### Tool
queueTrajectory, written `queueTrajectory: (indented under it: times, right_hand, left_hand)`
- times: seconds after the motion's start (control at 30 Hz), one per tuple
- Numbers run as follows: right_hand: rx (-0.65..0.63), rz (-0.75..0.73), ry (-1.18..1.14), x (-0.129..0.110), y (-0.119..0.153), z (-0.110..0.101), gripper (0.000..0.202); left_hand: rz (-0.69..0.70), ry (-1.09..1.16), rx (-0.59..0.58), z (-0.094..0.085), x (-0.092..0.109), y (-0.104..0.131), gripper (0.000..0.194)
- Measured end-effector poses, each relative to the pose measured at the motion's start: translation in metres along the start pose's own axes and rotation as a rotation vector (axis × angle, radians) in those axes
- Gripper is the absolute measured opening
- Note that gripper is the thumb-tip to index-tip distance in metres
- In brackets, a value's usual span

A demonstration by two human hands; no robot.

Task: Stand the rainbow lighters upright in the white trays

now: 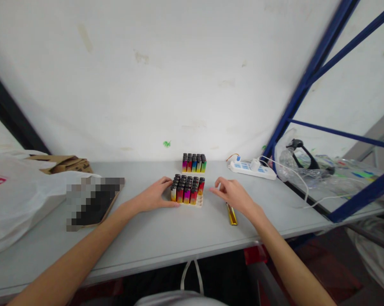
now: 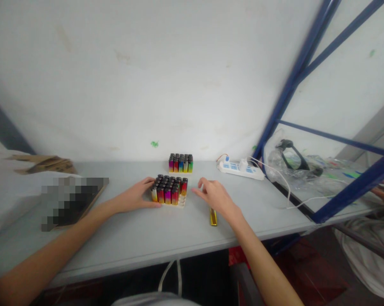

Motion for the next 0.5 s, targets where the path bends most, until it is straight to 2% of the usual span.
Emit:
queueTrajectory:
  times: [0.07, 0.13, 0.2, 0.27, 0.37, 0.5]
  right_hand:
    - [0.067, 0.131, 0.067, 0.011, 0.024, -0.002, 0.037]
    - [0.050, 0.198, 0.100, 0.020, 0.042, 0.005, 0.046]
    - [-0.007, 0.215, 0.090, 0.027, 0.051, 0.016, 0.047]
    - [-0.042, 0.182, 0.018, 0.031, 0.050, 0.025, 0.042]
    - [-0.004, 0.082, -0.217, 0.031, 0.038, 0.024, 0.027]
    - [0.031, -0.047, -0.654, 0.018, 0.012, 0.015, 0.034]
  left_hand:
    - [0.001, 0.008, 0.008, 0.000, -0.001, 0.000, 0.081]
    - [0.002, 0.013, 0.009, 0.001, -0.002, 0.000, 0.082]
    - [0.003, 0.008, 0.003, 0.002, -0.003, 0.000, 0.083]
    - [0.001, 0.001, -0.008, 0.003, -0.003, 0.000, 0.083]
    - [0.006, -0.003, -0.013, 0.003, -0.003, 0.000, 0.083]
    - [0.008, 0.002, -0.005, 0.000, 0.000, 0.001, 0.081]
Point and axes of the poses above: each hand's wrist, its own y-axis away from the middle knuckle, its own z-axis out of the palm, x = y × z, the point moved 5 cm from there along -y, towards the middle knuckle, and after that the axes turned 12 degrees about -x, right-handed, at the moved point
